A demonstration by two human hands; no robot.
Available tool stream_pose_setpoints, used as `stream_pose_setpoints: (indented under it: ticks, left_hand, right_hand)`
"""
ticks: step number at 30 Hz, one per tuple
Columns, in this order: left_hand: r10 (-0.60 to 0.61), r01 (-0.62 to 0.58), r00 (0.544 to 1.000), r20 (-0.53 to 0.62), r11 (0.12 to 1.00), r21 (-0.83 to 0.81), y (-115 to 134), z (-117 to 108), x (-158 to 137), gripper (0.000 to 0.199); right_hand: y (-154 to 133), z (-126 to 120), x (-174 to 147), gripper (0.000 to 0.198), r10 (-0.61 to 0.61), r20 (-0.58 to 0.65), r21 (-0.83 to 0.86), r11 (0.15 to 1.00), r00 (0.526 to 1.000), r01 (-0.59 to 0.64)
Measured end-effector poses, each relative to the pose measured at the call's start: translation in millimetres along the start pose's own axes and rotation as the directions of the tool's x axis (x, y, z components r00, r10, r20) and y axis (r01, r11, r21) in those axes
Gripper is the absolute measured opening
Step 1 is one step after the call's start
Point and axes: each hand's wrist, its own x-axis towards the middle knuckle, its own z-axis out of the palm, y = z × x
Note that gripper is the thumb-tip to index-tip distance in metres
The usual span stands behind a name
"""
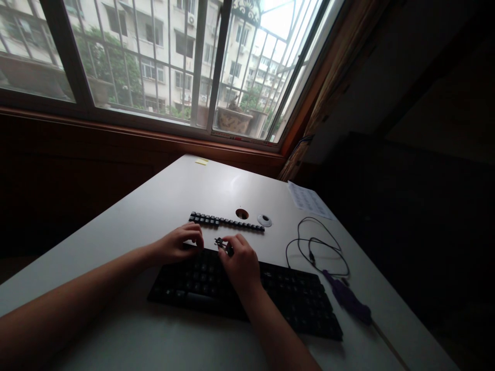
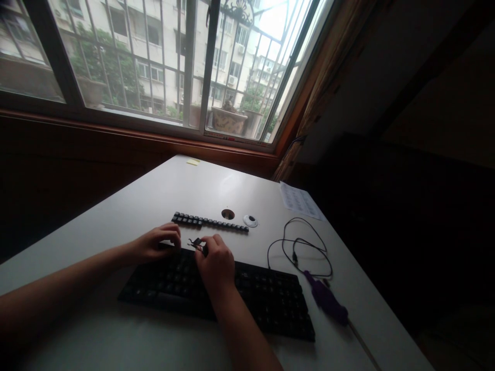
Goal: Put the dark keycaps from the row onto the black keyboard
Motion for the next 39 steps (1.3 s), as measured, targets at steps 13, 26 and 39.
stream_pose_setpoints:
  ticks: [13,26,39]
  left_hand:
    - [-0.007,0.003,0.999,0.033,0.993,0.12,-2,2,0,0.006]
    - [-0.05,0.051,0.999,0.017,0.997,-0.058,-11,2,-2,0.008]
    - [-0.112,0.121,0.992,0.06,0.975,-0.185,-18,-5,0,0.016]
  right_hand:
    - [6,5,2,0.011,0.042,0.012,-0.062,0.997,0.999,-0.041]
    - [2,0,3,0.009,0.063,0.001,0.025,0.998,0.998,-0.063]
    - [9,-1,9,0.009,0.098,0.013,0.146,0.984,0.995,-0.099]
